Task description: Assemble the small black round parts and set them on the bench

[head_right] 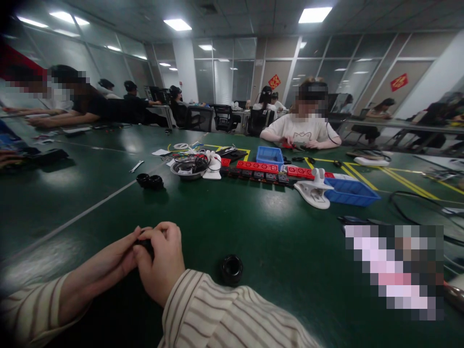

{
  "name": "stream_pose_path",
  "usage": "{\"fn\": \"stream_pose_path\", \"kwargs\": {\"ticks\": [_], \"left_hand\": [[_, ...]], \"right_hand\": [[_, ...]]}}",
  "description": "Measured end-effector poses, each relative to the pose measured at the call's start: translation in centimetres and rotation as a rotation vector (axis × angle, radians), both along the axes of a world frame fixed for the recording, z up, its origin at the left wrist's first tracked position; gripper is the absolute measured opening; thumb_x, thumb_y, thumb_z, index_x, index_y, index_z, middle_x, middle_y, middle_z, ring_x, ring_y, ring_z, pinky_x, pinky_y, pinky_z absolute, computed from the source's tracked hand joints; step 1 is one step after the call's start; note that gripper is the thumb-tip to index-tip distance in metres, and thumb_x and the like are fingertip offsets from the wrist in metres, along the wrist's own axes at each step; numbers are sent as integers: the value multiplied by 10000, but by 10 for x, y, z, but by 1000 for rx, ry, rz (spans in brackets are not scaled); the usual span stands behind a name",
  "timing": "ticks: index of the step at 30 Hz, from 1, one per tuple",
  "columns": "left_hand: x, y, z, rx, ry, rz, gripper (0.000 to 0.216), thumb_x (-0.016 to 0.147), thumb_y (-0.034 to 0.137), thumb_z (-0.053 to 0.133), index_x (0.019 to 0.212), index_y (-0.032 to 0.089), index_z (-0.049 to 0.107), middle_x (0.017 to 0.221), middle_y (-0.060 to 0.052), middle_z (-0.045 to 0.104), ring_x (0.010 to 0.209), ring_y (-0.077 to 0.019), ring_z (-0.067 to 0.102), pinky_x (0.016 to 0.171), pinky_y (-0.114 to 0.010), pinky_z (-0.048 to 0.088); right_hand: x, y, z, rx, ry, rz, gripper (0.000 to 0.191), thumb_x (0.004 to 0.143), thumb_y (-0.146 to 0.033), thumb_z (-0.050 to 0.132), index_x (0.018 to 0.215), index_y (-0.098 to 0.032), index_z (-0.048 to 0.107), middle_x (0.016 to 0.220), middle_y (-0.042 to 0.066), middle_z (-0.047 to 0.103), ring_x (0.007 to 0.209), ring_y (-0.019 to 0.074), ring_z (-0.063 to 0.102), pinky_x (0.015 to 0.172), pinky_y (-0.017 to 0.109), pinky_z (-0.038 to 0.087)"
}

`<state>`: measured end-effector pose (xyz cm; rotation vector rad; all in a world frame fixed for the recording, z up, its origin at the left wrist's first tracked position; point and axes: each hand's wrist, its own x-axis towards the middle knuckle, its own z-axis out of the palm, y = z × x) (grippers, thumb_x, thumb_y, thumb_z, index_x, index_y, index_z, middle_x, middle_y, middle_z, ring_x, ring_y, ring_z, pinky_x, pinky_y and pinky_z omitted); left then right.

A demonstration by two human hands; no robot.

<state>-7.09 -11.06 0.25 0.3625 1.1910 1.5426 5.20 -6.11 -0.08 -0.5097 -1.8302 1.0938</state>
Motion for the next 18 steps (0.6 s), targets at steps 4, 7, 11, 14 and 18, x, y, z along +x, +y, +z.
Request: {"fn": "stream_pose_path", "kwargs": {"ticks": [4,7,11,14,18], "left_hand": [[8,5,6,-46,-102,121,376,959,100,259,800,94,600,742,-83,631,609,-123,635,564,-232,564],[15,5,11,-51,-141,128,375,963,107,240,819,101,587,770,-97,633,630,-137,647,575,-260,575],[16,3,12,-25,-116,151,353,958,82,235,907,112,584,819,-98,636,680,-142,658,605,-255,575],[13,1,10,-10,-90,130,330,943,63,260,938,117,586,851,-97,634,714,-153,657,639,-264,572],[14,-2,9,22,-7,46,189,876,62,415,908,144,582,858,-70,626,739,-177,652,657,-281,564]], "right_hand": [[-1,-1,-2,-26,88,-19,214,731,-7,525,842,-187,563,935,29,462,901,142,490,814,280,438],[-4,0,-5,-63,102,-54,203,729,-8,531,824,-185,561,931,32,461,888,144,494,802,282,443],[-6,5,-6,-71,84,-64,223,700,-4,558,823,-190,547,915,26,475,889,150,496,804,289,440],[-5,6,-6,-60,80,-47,256,677,-4,579,840,-193,526,906,16,491,878,147,500,794,281,441],[-4,3,-6,-45,65,-46,288,656,-9,599,863,-185,506,904,18,497,860,152,495,775,285,441]]}}
